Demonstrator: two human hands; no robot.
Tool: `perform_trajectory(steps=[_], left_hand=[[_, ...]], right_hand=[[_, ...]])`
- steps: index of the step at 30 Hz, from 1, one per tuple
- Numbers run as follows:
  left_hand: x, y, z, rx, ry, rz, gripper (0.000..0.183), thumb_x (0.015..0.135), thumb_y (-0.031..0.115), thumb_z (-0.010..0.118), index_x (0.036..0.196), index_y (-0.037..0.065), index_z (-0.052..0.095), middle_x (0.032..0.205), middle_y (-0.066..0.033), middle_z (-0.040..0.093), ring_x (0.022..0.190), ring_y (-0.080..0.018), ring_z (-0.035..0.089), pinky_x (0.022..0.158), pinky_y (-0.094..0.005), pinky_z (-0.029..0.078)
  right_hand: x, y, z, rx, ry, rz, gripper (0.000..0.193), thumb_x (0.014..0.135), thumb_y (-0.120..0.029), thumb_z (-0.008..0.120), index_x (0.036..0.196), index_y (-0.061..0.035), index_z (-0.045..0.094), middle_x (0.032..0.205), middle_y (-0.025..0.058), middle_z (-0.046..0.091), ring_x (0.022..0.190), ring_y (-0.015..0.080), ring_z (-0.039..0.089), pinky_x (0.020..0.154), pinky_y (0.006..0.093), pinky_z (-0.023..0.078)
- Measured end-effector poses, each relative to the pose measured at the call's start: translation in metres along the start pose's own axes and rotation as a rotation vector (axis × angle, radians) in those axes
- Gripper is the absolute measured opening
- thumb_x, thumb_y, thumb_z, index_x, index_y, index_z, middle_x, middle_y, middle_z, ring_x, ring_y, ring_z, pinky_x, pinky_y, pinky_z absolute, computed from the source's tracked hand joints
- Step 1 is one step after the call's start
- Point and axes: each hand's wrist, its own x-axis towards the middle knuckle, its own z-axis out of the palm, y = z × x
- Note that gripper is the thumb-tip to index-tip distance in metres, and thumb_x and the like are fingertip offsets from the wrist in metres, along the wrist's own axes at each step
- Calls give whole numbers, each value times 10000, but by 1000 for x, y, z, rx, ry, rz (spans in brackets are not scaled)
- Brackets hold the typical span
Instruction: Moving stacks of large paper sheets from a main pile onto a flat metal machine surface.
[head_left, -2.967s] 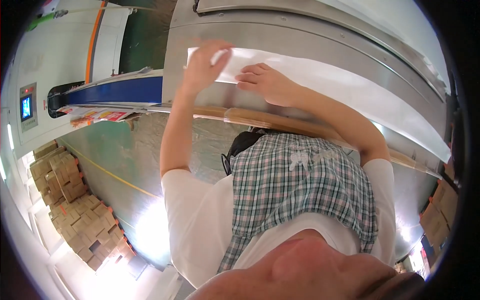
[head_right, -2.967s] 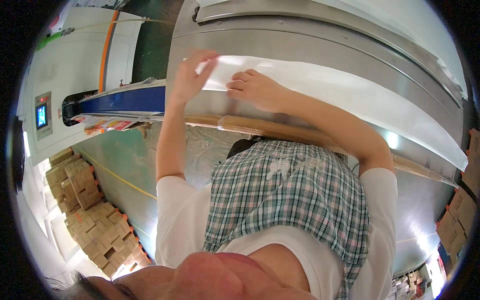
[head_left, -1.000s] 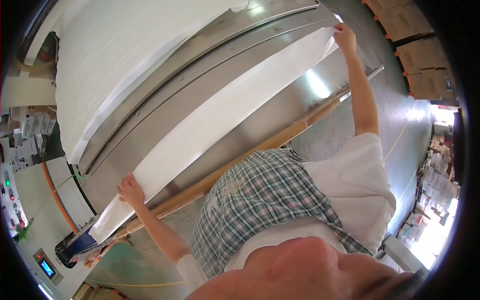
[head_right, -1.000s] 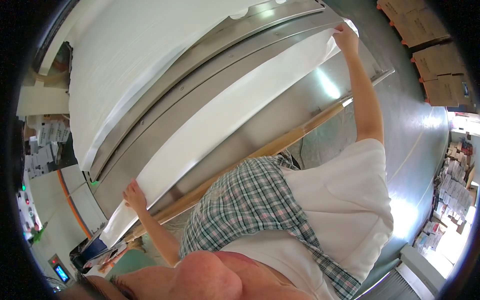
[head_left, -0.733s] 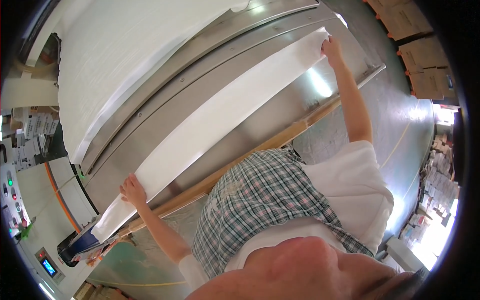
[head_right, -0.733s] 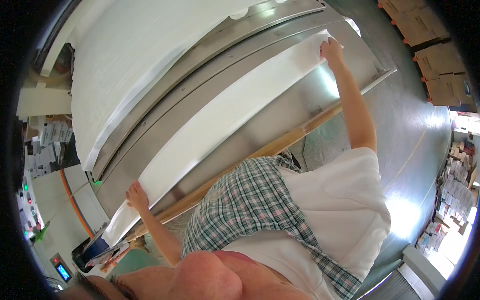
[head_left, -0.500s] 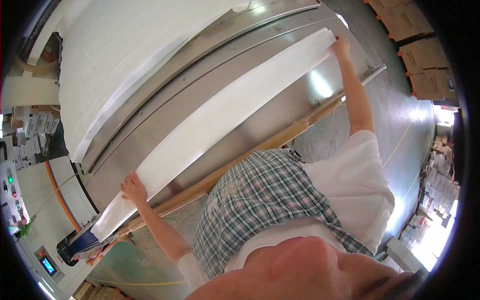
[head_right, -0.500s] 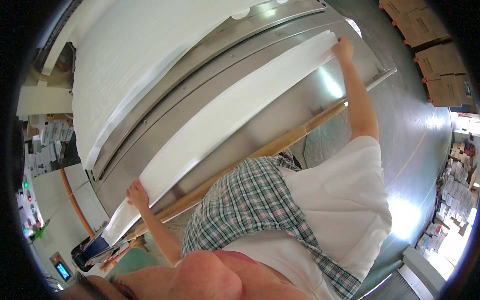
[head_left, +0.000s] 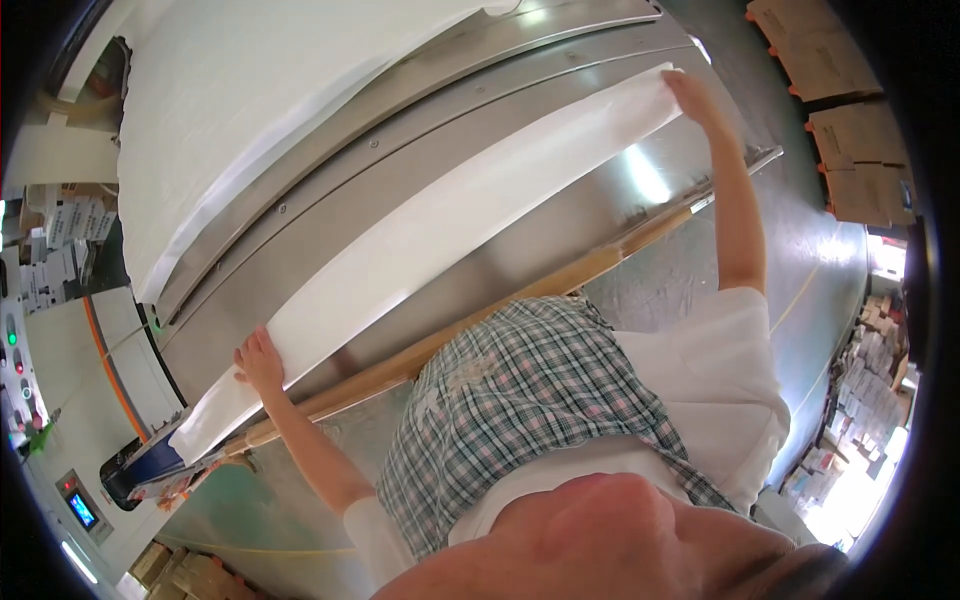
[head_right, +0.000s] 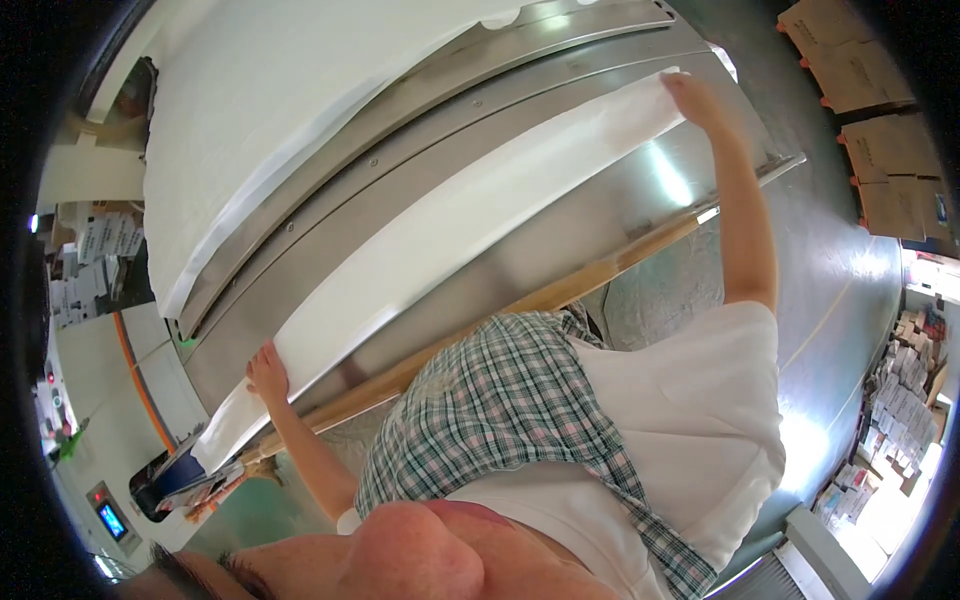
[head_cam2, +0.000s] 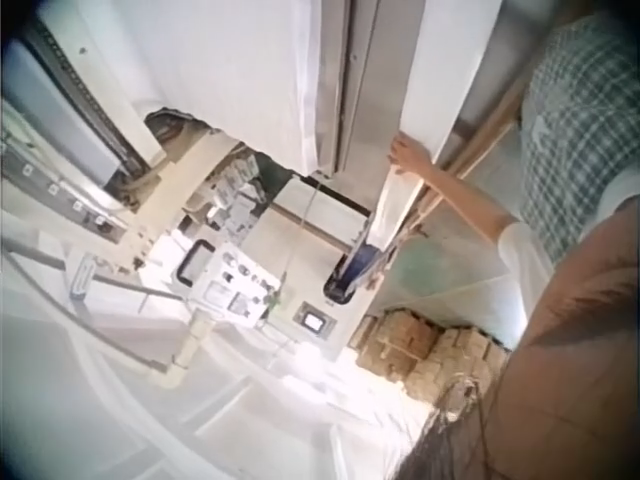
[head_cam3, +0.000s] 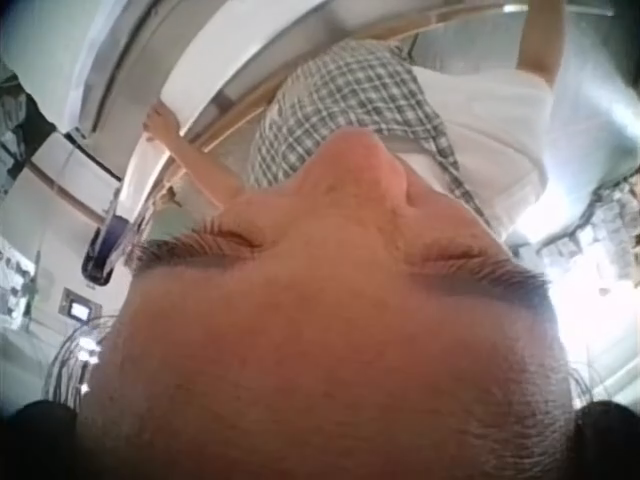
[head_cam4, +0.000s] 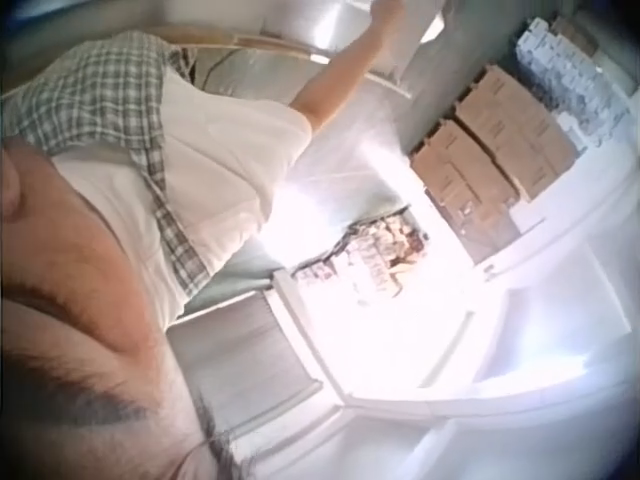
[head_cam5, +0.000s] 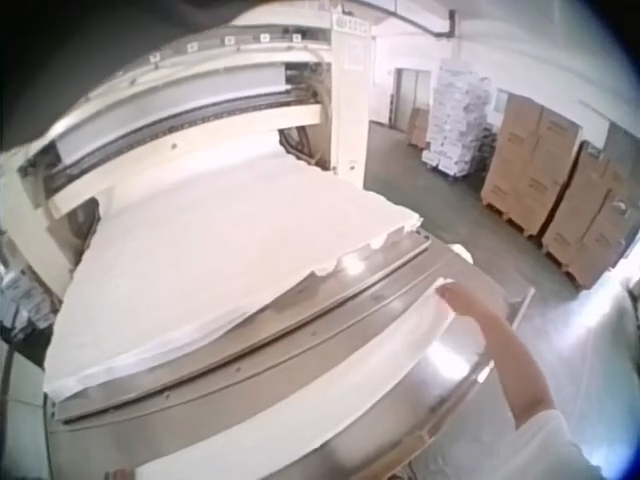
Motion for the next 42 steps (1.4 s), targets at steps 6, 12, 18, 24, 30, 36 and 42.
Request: perform_trajectory(steps=[6,12,18,24,30,36,42], left_hand=[[13,10,1,106,-241,84,530,892,493,209,1199,162,487,1290,-98,421,1218,-395,290,894,-697,163],[-1,21,-14,101,-217,46,472,890,454,238,1171,198,518,1265,-93,451,1181,-376,343,871,-716,168],[-20,28,-36,-37,-20,-25,509,858,528,323,1201,194,497,1321,-110,376,1262,-335,254,960,-648,126],[-56,9,-11,-337,565,19,397,813,410,520,1143,190,531,1294,-142,384,1259,-308,272,985,-575,190],[-115,35,12,-373,625,171,370,778,313,562,1099,128,548,1241,-129,454,1213,-291,363,1001,-525,199],[-116,36,15,-440,734,123,318,738,293,589,1002,116,591,1144,-115,529,1146,-265,438,995,-512,224],[-113,37,19,-460,771,113,275,731,246,605,965,102,605,1128,-123,539,1127,-268,460,980,-469,291]], right_hand=[[61,77,99,-452,-305,142,373,863,-143,382,1217,-33,418,1288,180,392,1164,357,386,1007,418,272],[66,83,74,1046,-582,479,547,859,-480,442,1058,22,526,936,106,571,767,204,567,793,338,437],[79,71,69,322,-720,248,600,909,-449,330,1257,37,387,1242,114,453,1128,206,410,978,286,266],[19,-28,37,459,-971,-113,561,857,-432,458,1211,2,436,1134,91,511,1042,177,448,915,306,330],[-18,-160,38,494,-1277,-350,534,798,-286,601,1219,-9,425,1099,81,525,1013,155,467,867,287,372],[-40,-263,84,566,-1315,-541,574,768,-253,649,1227,0,412,1139,89,487,1063,174,444,900,305,351],[-50,-320,93,605,-1385,-485,582,761,-259,657,1223,-2,415,1148,98,486,1063,173,451,901,305,362]])
